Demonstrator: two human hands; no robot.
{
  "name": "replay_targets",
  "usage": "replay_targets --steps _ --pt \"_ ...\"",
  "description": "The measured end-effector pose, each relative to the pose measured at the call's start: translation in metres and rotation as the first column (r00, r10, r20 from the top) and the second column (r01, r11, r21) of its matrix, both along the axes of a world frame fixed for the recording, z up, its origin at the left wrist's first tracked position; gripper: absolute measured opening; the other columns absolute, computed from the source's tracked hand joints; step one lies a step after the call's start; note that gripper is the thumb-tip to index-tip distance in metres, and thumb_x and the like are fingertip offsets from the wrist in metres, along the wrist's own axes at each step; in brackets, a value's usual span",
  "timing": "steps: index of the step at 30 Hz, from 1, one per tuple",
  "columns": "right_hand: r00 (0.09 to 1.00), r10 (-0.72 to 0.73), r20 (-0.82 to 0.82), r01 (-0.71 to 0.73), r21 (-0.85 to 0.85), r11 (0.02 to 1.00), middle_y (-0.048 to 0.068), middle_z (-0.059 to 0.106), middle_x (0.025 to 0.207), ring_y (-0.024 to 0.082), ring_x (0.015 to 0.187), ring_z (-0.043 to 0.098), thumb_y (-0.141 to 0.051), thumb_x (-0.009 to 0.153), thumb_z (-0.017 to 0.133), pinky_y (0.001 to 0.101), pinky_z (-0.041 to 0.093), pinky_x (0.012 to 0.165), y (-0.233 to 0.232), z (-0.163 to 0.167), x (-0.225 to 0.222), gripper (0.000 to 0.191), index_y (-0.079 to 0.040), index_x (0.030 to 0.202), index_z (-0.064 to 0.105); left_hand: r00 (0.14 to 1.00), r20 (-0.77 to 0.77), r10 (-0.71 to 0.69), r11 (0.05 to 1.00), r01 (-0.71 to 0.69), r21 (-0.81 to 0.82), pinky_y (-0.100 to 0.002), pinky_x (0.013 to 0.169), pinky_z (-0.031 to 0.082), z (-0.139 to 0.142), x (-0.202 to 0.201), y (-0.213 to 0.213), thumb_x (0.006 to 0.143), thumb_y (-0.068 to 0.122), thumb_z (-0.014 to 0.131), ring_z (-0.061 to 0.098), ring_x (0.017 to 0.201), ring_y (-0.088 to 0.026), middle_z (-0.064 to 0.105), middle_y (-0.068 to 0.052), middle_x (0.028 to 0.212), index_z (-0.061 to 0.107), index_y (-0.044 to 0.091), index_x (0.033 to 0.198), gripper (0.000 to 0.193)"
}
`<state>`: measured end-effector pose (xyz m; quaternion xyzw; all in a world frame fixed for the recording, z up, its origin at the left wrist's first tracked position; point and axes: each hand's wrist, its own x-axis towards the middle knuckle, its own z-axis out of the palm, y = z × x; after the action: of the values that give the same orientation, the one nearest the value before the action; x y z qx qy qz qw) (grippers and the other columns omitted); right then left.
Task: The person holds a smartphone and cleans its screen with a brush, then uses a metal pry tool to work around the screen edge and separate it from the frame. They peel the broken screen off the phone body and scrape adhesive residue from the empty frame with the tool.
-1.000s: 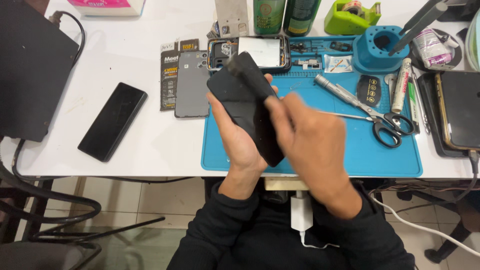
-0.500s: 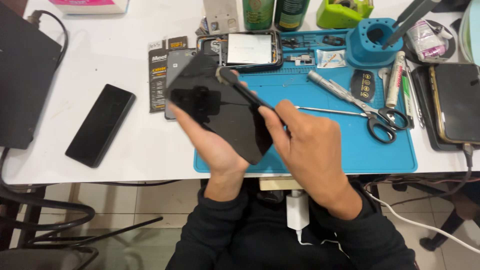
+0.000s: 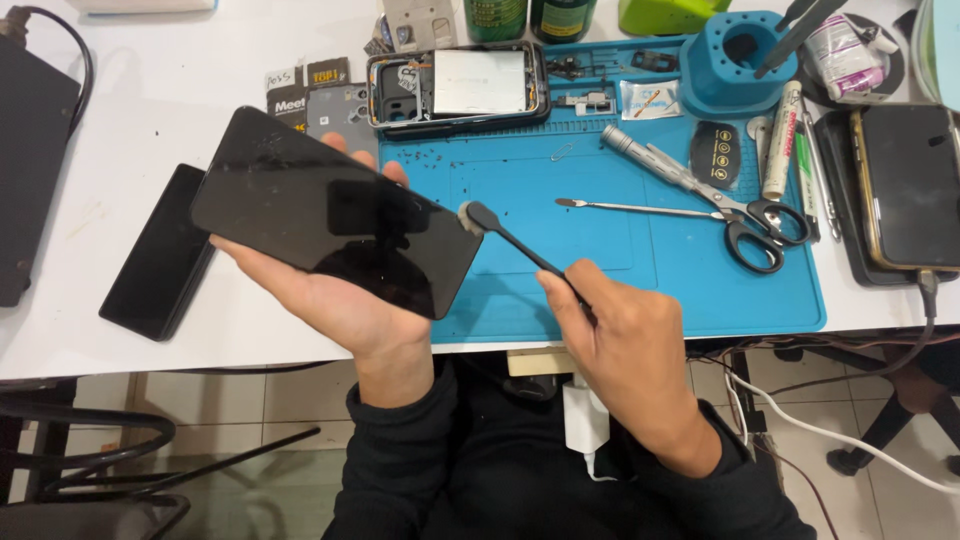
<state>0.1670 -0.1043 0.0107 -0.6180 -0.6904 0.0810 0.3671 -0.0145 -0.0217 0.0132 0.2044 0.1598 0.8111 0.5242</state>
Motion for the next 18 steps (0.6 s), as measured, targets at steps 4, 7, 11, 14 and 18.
replay_targets --steps 4,7,11,14,18 --pt "1.0 0.024 -0.016 -0.025 -0.046 0.999 0.008 0.052 0.051 0.024 0.037 0.044 -0.023 0.095 0.073 0.0379 0.032 0.038 -0.004 -0.002 -0.003 0.032 -0.004 0.074 0.058 0.992 0.119 -0.037 0.999 0.033 0.034 -0.044 0.102 0.056 0.003 -0.006 0.003 0.107 0.065 0.034 0.065 0.114 -0.025 0.063 -0.013 0.131 0.056 0.009 0.142 0.069" --pt "0.991 0.109 0.073 -0.11 0.011 0.994 0.008 0.054 0.053 0.025 0.041 0.049 -0.024 0.093 0.074 0.0378 0.035 0.039 -0.012 -0.003 -0.013 0.031 -0.006 0.072 0.059 0.985 0.172 -0.024 0.998 0.013 0.065 -0.043 0.104 0.056 0.005 -0.009 0.005 0.108 0.064 0.035 0.064 0.112 -0.023 0.063 -0.012 0.131 0.056 0.01 0.142 0.068" --pt "0.99 0.094 0.104 -0.101 0.059 0.993 0.007 0.055 0.055 0.023 0.043 0.051 -0.023 0.092 0.075 0.0373 0.036 0.042 -0.022 -0.002 -0.007 0.03 -0.006 0.074 0.06 0.985 0.165 -0.05 0.995 0.034 0.094 -0.042 0.105 0.054 0.003 -0.007 0.001 0.111 0.063 0.035 0.064 0.113 -0.023 0.063 -0.013 0.133 0.056 0.009 0.14 0.066" --pt "0.999 0.015 0.038 -0.018 0.069 0.997 0.008 0.052 0.055 0.023 0.043 0.049 -0.021 0.095 0.075 0.0365 0.035 0.043 -0.019 -0.002 0.01 0.03 -0.004 0.076 0.059 0.989 0.133 -0.061 0.987 0.04 0.153 -0.042 0.106 0.053 0.001 -0.005 0.004 0.112 0.063 0.035 0.064 0.114 -0.023 0.063 -0.012 0.132 0.057 0.008 0.139 0.065" --pt "0.998 0.059 -0.026 -0.055 0.155 0.986 0.007 0.053 0.06 0.021 0.047 0.049 -0.018 0.097 0.073 0.0347 0.035 0.045 -0.003 -0.012 0.013 0.025 -0.002 0.082 0.061 0.981 0.156 -0.119 0.988 0.101 0.121 -0.043 0.105 0.054 0.0 0.001 0.009 0.107 0.064 0.034 0.064 0.112 -0.024 0.063 -0.012 0.136 0.057 0.008 0.143 0.07"
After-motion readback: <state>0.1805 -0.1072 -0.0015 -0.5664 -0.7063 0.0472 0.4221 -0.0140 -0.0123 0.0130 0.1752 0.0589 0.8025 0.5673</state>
